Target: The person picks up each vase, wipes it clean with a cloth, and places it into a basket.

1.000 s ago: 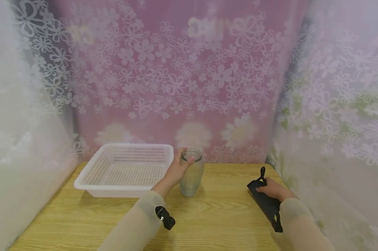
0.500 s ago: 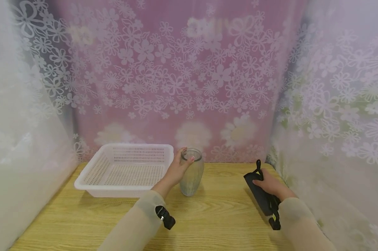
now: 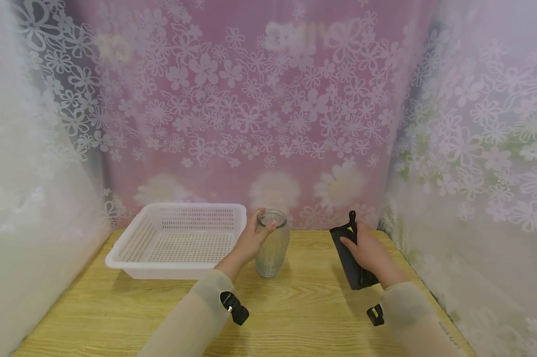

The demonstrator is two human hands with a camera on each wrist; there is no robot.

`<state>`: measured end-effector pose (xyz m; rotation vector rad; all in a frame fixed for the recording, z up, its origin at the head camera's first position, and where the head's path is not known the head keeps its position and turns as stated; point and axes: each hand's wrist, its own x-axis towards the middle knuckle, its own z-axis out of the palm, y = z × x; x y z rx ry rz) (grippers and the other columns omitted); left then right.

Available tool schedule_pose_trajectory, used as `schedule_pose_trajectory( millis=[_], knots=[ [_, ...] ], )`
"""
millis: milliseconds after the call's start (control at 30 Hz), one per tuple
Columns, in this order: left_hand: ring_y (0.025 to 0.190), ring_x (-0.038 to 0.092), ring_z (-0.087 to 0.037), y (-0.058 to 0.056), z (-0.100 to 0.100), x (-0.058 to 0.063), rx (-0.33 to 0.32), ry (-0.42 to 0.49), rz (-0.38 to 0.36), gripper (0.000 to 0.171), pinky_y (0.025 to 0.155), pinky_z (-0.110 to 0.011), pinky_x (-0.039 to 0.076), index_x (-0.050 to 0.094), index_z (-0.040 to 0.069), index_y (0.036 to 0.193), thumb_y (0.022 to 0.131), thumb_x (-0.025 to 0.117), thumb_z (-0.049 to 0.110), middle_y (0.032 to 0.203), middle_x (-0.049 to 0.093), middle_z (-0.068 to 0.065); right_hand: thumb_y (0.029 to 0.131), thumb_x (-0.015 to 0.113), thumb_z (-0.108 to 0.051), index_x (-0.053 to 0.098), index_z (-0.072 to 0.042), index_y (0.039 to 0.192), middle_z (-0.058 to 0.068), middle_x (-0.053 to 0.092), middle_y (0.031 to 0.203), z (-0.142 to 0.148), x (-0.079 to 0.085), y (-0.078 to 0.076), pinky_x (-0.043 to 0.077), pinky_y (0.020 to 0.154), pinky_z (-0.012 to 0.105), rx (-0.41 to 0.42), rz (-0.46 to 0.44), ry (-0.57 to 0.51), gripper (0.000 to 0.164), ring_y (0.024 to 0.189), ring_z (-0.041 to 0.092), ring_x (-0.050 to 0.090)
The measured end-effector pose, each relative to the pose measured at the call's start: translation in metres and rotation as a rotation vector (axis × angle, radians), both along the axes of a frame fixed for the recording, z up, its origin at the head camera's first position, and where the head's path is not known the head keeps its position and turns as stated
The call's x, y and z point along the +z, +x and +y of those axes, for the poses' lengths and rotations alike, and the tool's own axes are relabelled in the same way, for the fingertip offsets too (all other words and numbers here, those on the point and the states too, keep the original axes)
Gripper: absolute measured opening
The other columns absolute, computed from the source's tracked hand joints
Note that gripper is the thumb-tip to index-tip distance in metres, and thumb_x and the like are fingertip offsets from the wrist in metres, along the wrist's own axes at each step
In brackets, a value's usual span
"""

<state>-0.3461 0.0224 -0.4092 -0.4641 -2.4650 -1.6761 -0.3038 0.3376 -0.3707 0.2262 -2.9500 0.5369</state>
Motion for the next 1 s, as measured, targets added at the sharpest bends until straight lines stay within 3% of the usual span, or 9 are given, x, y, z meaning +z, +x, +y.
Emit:
schedule_pose_trajectory(
  millis=[67,133,333,500,667,1000],
  knots=[
    [0.133,0.028,-0.033,0.0,0.0,0.0,-0.002,0.003,-0.001,0.07,0.1,-0.059,0.028,0.024,0.034,0.144,0.085,0.049,0.062,0.149,0.026,-0.004,0.093,0.043,-0.052,0.012,0.01,0.139,0.031,0.058,0.093,-0.008,0.003,0.003,0.044,0.05,0.035,-0.019,0.02,-0.004,0.083,0.061,0.025,0.059],
    [0.133,0.028,-0.032,0.0,0.0,0.0,-0.004,0.003,-0.001,0.071,0.1,-0.058,0.028,0.024,0.034,0.144,0.084,0.048,0.064,0.149,0.026,-0.004,0.094,0.042,-0.051,0.01,0.007,0.141,0.032,0.057,0.094,-0.016,0.006,0.005,0.043,0.047,0.033,-0.021,0.042,-0.032,0.082,0.056,0.02,0.056],
    [0.134,0.028,-0.031,0.0,0.0,0.001,-0.005,-0.001,0.006,0.075,0.101,-0.057,0.028,0.024,0.034,0.144,0.082,0.046,0.068,0.149,0.026,-0.003,0.094,0.043,-0.05,0.019,0.002,0.141,0.03,0.048,0.116,-0.038,0.009,0.008,0.048,0.058,0.041,-0.005,0.176,-0.092,0.074,0.079,0.035,0.06],
    [0.133,0.029,-0.031,0.001,-0.001,0.001,-0.004,0.004,0.003,0.074,0.101,-0.057,0.028,0.025,0.034,0.143,0.082,0.047,0.068,0.148,0.028,-0.004,0.093,0.045,-0.049,0.028,0.001,0.137,0.028,0.055,0.105,-0.055,0.009,0.007,0.048,0.057,0.046,-0.03,0.329,-0.094,0.069,0.076,0.039,0.06],
    [0.132,0.03,-0.032,0.001,-0.001,0.001,0.0,0.007,0.017,0.074,0.1,-0.057,0.028,0.025,0.032,0.143,0.082,0.047,0.067,0.147,0.03,-0.006,0.092,0.049,-0.048,0.037,0.0,0.127,0.022,0.056,0.089,-0.075,0.007,0.006,0.046,0.049,0.042,-0.08,0.461,-0.128,0.061,0.063,0.032,0.058],
    [0.132,0.03,-0.031,0.002,-0.001,0.002,-0.001,0.011,0.024,0.071,0.101,-0.056,0.029,0.026,0.032,0.143,0.084,0.049,0.064,0.147,0.03,-0.007,0.09,0.056,-0.039,0.046,-0.001,0.122,0.021,0.06,0.089,-0.12,0.0,-0.002,0.047,0.055,0.051,-0.125,0.729,-0.264,0.051,0.068,0.038,0.06]
  ],
)
